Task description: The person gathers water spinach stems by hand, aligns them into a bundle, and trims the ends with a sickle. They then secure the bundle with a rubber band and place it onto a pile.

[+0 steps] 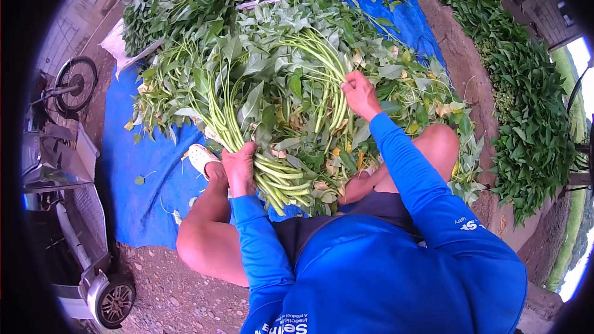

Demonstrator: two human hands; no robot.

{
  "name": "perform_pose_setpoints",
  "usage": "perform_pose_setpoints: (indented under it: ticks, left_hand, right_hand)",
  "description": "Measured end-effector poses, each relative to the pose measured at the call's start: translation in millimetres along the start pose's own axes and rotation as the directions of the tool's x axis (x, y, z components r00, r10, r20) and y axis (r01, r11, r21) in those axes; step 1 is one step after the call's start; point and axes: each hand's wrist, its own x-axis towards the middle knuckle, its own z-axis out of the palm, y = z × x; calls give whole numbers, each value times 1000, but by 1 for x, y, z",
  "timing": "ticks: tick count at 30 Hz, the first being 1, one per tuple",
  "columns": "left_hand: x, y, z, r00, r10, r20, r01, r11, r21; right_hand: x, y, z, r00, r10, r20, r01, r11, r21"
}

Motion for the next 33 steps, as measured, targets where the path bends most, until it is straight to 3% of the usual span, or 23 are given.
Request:
perform_pose_setpoints:
  ticks: [2, 4, 7, 13, 17, 21, 24, 26, 28, 29, 30, 32, 33]
  left_hand:
    - [9, -8, -2, 1000, -27, 7, 27, 1000, -15]
    - [15, -10, -3, 999, -42, 22, 42, 999, -19]
    - [7, -1, 3, 998, -47, 51, 52, 994, -101]
    - [3, 4, 9, 995, -67, 80, 75, 992, -103]
    - [1, 8, 20, 993, -58, 102, 66, 995, -78]
    - [-15, 21, 40, 991, -7, 133, 20, 995, -98]
    - [-21, 21, 58, 981, 4, 194, 24, 989, -145]
    - [-22, 17, 71, 958, -50, 283, 91, 987, -135]
    - [-20, 0, 84, 933, -109, 344, 186, 962, -201]
    - [-15, -18, 89, 921, -104, 375, 204, 950, -238]
    - [-10, -34, 92, 909, -99, 405, 224, 935, -274]
    - [-12, -50, 92, 855, -168, 491, 350, 886, -306]
    - [-11, -56, 90, 800, -258, 542, 441, 865, -239]
  right_hand:
    - [9, -33, -20, 979, 103, 176, -148, 952, 269]
    - [20, -62, -51, 888, 164, 429, -349, 848, 399]
    - [9, -123, -100, 913, 122, 388, -322, 801, 505]
    - [-12, -173, -156, 985, -163, 59, 85, 749, 657]
    - [-27, -206, -168, 871, -439, -219, 490, 749, 446]
    - [-37, -232, -159, 767, -559, -315, 637, 719, 277]
    - [-54, -231, -135, 725, -621, -298, 669, 738, 88]
    - [-75, -211, -103, 831, -525, -186, 551, 823, 137]
    - [-90, -158, -62, 902, -431, 35, 429, 902, 45]
    - [-99, -129, -42, 949, -262, 178, 256, 965, 58]
    - [-108, -103, -25, 944, -84, 319, 74, 996, 44]
    - [-123, -67, -8, 889, 135, 438, -202, 973, 110]
    - [-131, -55, -4, 890, 126, 437, -204, 969, 137]
